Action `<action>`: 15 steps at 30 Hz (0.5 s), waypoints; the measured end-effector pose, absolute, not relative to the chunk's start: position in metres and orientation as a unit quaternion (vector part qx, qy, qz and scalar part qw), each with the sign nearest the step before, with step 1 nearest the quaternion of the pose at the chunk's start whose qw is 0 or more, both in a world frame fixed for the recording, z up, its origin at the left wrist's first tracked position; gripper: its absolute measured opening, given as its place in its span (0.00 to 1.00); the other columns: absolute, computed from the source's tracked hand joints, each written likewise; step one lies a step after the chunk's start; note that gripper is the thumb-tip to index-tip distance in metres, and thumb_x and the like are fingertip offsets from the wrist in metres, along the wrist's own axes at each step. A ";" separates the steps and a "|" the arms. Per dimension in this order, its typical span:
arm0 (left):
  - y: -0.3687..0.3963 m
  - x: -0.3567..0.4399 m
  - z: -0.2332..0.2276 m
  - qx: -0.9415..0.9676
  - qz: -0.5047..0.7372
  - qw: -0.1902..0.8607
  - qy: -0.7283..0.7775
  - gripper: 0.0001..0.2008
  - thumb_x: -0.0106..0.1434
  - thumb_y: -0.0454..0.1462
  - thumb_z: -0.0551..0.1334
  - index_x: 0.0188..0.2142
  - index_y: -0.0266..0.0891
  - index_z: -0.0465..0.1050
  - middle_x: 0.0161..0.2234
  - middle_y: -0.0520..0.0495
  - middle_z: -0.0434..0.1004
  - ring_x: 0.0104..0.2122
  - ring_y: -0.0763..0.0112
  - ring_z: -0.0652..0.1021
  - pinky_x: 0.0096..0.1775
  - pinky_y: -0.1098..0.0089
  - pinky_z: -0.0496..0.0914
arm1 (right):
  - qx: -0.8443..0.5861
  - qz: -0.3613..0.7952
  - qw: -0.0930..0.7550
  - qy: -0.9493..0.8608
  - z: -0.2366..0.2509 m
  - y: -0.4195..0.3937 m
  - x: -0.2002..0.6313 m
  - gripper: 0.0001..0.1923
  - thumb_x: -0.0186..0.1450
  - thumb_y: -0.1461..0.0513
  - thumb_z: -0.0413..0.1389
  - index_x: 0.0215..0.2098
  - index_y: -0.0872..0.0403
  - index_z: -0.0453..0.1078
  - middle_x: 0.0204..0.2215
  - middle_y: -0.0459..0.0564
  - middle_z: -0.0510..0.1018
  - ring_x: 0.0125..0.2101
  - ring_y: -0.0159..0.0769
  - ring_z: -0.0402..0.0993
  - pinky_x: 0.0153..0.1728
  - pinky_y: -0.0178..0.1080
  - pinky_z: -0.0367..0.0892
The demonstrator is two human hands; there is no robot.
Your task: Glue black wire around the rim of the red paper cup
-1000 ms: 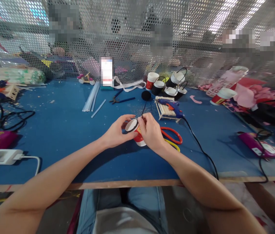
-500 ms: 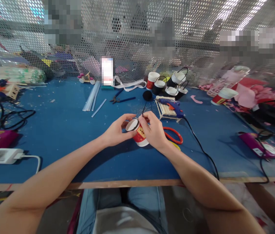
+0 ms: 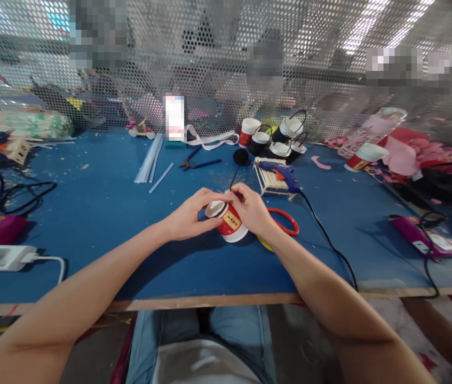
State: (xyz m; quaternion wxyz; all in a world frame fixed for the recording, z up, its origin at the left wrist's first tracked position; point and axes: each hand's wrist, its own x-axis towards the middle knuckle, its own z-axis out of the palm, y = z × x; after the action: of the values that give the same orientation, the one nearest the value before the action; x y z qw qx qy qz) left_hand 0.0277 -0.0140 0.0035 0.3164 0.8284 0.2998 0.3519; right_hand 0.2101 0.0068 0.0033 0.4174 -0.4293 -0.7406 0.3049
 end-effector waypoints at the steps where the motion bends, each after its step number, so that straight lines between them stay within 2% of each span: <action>1: -0.014 0.026 0.005 0.840 0.340 0.298 0.302 0.21 0.58 0.37 0.59 0.52 0.43 0.62 0.46 0.43 0.65 0.46 0.65 0.69 0.48 0.63 0.64 | -0.430 0.310 0.413 -0.740 0.003 0.008 0.211 0.12 0.63 0.56 0.47 0.25 0.52 0.57 0.21 0.42 0.63 0.23 0.29 0.59 0.26 0.35 0.57; 6: -0.015 0.022 0.015 0.863 0.296 0.255 0.321 0.19 0.57 0.38 0.59 0.49 0.40 0.63 0.43 0.44 0.66 0.41 0.69 0.70 0.44 0.67 0.66 | -0.424 0.316 0.396 -0.751 0.002 0.010 0.211 0.11 0.63 0.56 0.48 0.27 0.53 0.60 0.23 0.43 0.65 0.24 0.29 0.60 0.27 0.34 0.58; 15: -0.015 0.021 0.017 0.875 0.289 0.244 0.304 0.23 0.56 0.38 0.60 0.52 0.41 0.60 0.44 0.44 0.67 0.43 0.68 0.70 0.45 0.66 0.66 | -0.395 0.341 0.435 -0.734 0.004 0.013 0.210 0.11 0.62 0.56 0.51 0.26 0.54 0.61 0.22 0.42 0.64 0.24 0.28 0.60 0.27 0.33 0.58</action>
State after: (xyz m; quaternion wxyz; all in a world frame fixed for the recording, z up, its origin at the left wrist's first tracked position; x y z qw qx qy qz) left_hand 0.0210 -0.0150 0.0171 0.2438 0.8745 0.3037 0.2890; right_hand 0.2104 0.0132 0.0042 0.4351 -0.3947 -0.7338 0.3413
